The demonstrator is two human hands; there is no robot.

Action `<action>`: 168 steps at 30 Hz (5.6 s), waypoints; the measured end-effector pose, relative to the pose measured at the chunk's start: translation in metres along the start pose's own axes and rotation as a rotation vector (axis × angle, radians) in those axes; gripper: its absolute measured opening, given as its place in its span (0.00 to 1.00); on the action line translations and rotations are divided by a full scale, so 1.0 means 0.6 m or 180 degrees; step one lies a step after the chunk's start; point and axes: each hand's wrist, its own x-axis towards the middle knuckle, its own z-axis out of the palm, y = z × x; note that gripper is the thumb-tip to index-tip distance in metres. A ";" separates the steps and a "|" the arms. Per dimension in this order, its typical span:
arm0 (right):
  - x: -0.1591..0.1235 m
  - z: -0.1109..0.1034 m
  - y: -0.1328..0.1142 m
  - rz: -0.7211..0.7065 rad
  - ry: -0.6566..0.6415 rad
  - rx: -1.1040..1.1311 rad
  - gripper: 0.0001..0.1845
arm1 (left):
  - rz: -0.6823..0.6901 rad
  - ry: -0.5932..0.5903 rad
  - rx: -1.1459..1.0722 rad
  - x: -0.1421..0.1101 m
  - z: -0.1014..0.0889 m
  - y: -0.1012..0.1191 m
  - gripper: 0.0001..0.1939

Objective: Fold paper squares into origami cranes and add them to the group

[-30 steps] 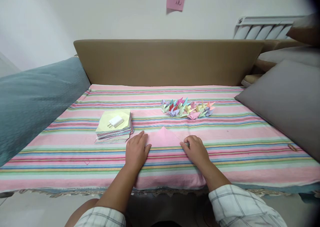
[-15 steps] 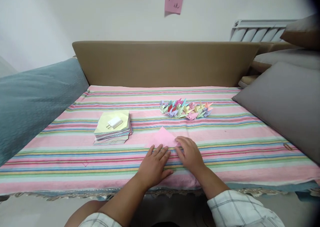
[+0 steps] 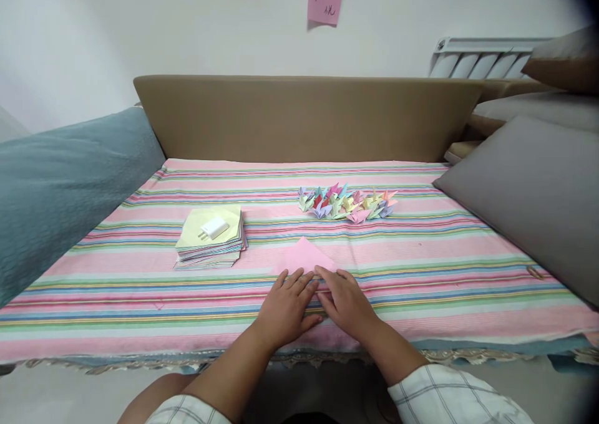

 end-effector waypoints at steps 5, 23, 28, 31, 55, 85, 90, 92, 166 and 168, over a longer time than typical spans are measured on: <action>0.003 -0.022 0.018 0.0613 0.0033 -0.0125 0.26 | -0.0086 -0.0100 -0.0063 -0.001 -0.002 -0.003 0.33; -0.002 -0.034 0.046 0.1080 -0.0003 -0.0190 0.20 | -0.1023 0.0131 -0.0086 -0.054 -0.051 -0.064 0.18; -0.002 -0.032 0.046 0.1001 -0.0014 -0.0085 0.19 | -0.1356 0.0221 0.0105 -0.050 -0.074 -0.079 0.10; -0.002 -0.026 0.052 0.0985 0.0103 0.0000 0.20 | -0.1477 0.0373 0.0152 -0.041 -0.067 -0.088 0.14; -0.002 -0.013 0.074 0.0709 0.0234 0.0091 0.18 | -0.1191 0.0872 0.0312 -0.022 -0.025 -0.079 0.14; 0.008 -0.024 0.059 0.1207 0.0274 0.1013 0.16 | 0.0680 0.0562 -0.0504 -0.021 -0.012 -0.022 0.12; 0.011 -0.026 0.064 0.1607 0.0630 0.1412 0.16 | 0.0783 0.0528 -0.0454 -0.018 -0.017 -0.035 0.13; 0.012 -0.028 0.063 0.1816 0.0715 0.1588 0.14 | 0.0616 0.0666 -0.0283 -0.018 -0.014 -0.042 0.12; 0.017 -0.022 0.063 0.1085 0.0592 -0.0443 0.10 | 0.0274 0.0116 0.0246 0.009 0.019 0.031 0.32; 0.015 -0.024 0.043 0.0605 0.0613 -0.0334 0.10 | 0.0253 0.0034 0.0218 0.010 0.017 0.029 0.33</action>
